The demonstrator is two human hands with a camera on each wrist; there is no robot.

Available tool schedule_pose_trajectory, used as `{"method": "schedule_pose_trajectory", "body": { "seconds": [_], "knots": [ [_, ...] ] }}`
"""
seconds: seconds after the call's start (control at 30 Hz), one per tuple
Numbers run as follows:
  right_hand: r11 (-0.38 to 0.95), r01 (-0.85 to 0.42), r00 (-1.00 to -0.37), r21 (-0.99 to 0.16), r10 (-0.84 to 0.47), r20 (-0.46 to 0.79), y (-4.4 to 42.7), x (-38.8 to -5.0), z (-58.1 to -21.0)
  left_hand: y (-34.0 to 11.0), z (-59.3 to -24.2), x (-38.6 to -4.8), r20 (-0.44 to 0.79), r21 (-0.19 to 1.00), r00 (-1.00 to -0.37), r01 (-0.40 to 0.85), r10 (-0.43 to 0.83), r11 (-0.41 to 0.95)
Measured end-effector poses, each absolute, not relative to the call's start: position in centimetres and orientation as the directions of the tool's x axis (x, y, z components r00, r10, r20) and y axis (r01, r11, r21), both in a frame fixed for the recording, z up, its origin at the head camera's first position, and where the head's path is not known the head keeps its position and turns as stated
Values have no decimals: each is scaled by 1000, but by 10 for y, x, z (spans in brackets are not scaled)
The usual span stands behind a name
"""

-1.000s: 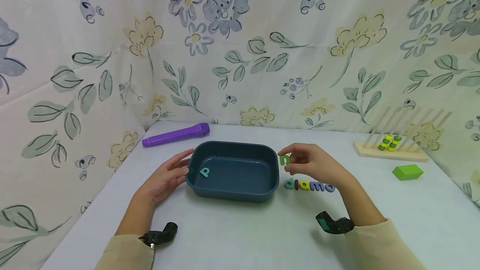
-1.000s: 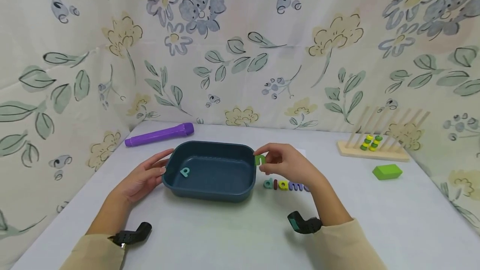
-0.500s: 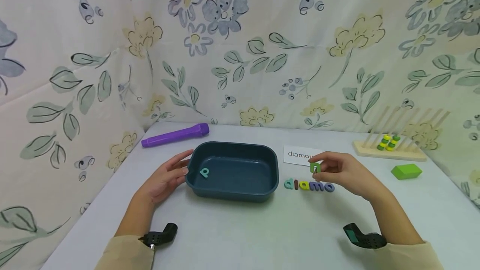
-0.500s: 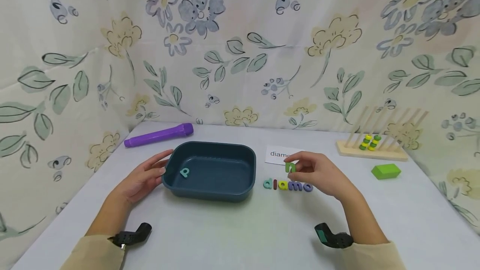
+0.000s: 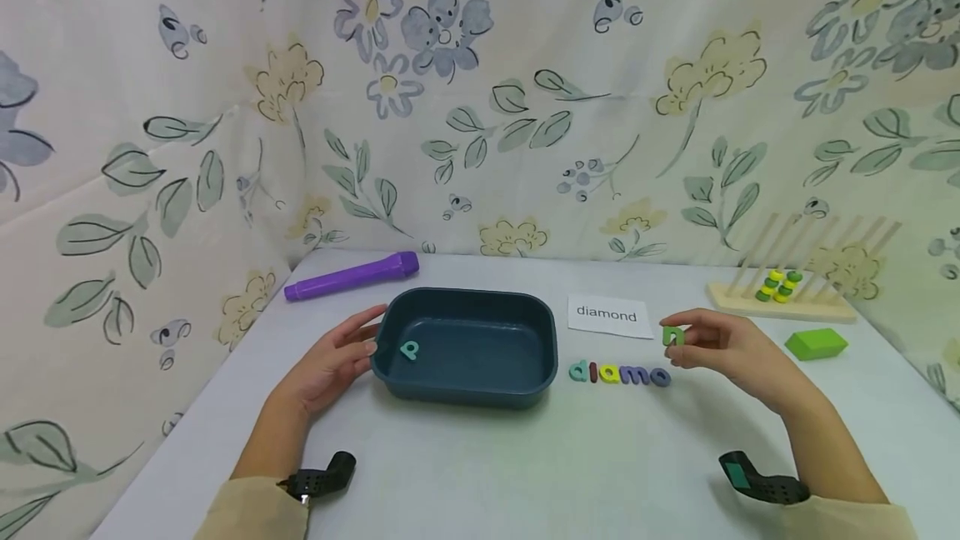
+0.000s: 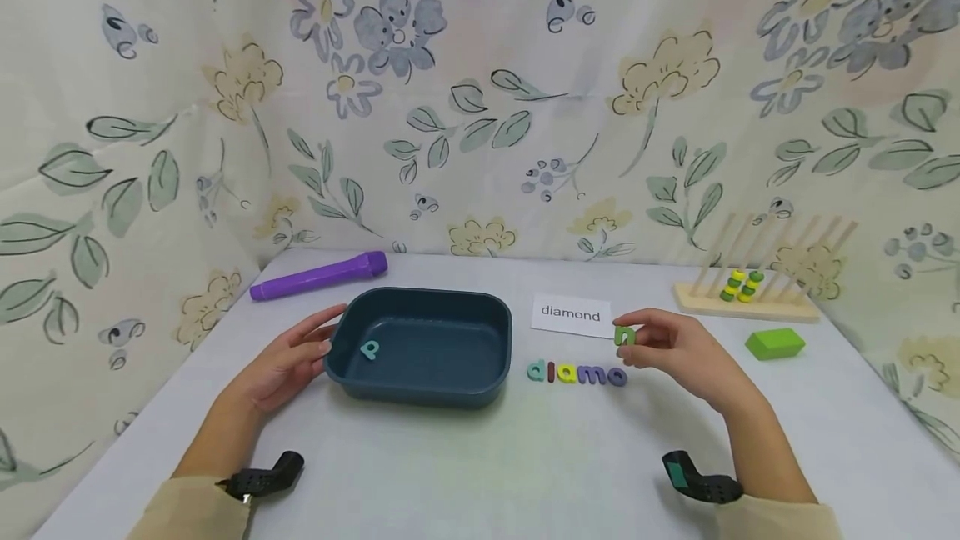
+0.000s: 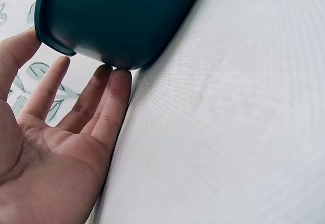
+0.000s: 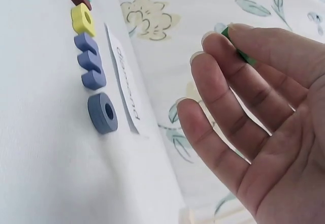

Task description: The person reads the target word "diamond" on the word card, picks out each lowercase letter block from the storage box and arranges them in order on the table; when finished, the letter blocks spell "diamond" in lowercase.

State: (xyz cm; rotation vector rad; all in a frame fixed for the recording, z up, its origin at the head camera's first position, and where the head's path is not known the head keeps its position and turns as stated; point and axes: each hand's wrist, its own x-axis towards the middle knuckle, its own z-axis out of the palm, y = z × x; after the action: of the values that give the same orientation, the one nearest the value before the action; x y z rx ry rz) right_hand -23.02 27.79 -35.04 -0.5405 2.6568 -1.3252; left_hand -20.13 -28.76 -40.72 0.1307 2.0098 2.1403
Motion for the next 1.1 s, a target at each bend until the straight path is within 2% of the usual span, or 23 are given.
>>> {"method": "schedule_pose_trajectory", "body": {
  "seconds": [0.4,0.87,1.1],
  "knots": [
    [615,-117,-952,-779,-292,-88,299,-234,-358,-287,-408,-205,-69,994,-972,-87,226,-70],
    [454,30,-928,-890,-318,-193,322,-238,-380,-286,-409,-204,-82,992,-971,-101,226,-70],
    [472,44,-920,-880,-323,-220,323,-240,-388,-287,-409,-203,-98,992,-974,-112,202,-62]
  ]
}}
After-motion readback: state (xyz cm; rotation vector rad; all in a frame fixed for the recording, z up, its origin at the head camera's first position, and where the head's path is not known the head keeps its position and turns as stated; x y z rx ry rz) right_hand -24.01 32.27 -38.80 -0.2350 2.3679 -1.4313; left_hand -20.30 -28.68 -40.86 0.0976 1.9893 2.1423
